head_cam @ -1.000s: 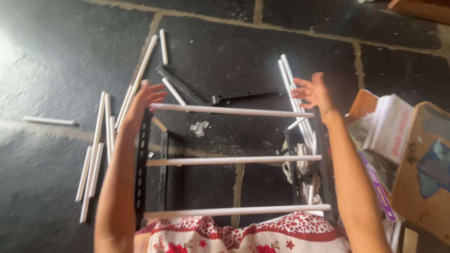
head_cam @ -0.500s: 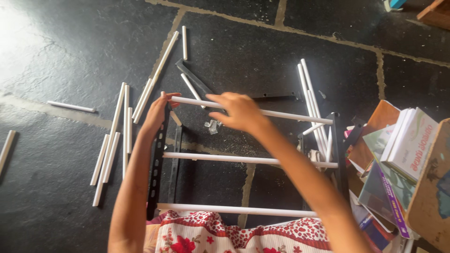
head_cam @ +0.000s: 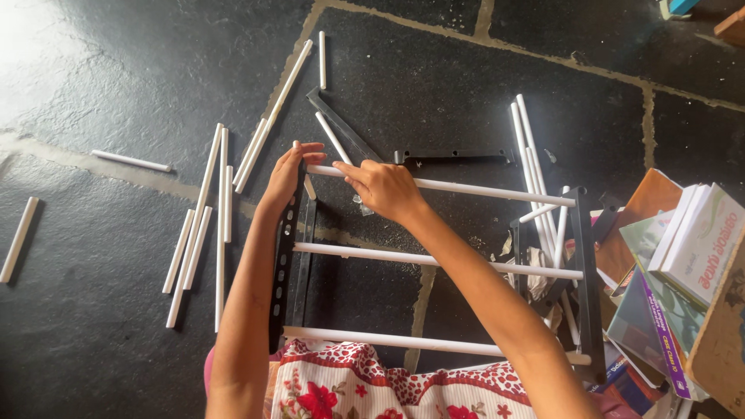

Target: The person assembles a white metal frame by inserting white rods into black side rails. They sit on the floor, picking up rods and connecting them to the rails to form a ladder-like structure. The person adjusts the rods to ensure they fit securely into the slots.

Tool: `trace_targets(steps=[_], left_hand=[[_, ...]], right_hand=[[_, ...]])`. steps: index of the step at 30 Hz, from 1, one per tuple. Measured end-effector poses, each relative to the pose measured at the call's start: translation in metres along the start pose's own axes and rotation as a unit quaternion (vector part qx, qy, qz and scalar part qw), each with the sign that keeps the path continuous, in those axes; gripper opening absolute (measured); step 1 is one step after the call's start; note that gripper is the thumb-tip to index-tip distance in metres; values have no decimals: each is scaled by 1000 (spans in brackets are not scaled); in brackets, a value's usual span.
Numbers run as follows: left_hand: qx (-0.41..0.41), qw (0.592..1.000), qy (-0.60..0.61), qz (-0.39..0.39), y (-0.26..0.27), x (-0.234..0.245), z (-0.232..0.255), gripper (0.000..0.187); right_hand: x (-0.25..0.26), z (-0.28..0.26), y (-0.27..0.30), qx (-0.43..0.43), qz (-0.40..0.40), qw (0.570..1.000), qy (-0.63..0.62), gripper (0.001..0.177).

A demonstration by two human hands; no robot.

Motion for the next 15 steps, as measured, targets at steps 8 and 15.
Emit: trace_targets(steps=[8,15], left_hand=[[-33,982,-167,80,29,-30,77,42],[-353,748,-557,-76,62,-114,131,43]], right_hand=[[-1,6,-12,-32,-69,996,-50,30],[53,10,7,-11,99,994,36,32]])
Point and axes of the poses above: each hand's wrist, its own y-axis away from the middle knuckle, its own x-axis out of the back of the hand, z = x × y, the point moved 5 cm from there along -y, towards the middle knuckle, and after that the axes turned 14 degrees about y, right-handed, at the moved point
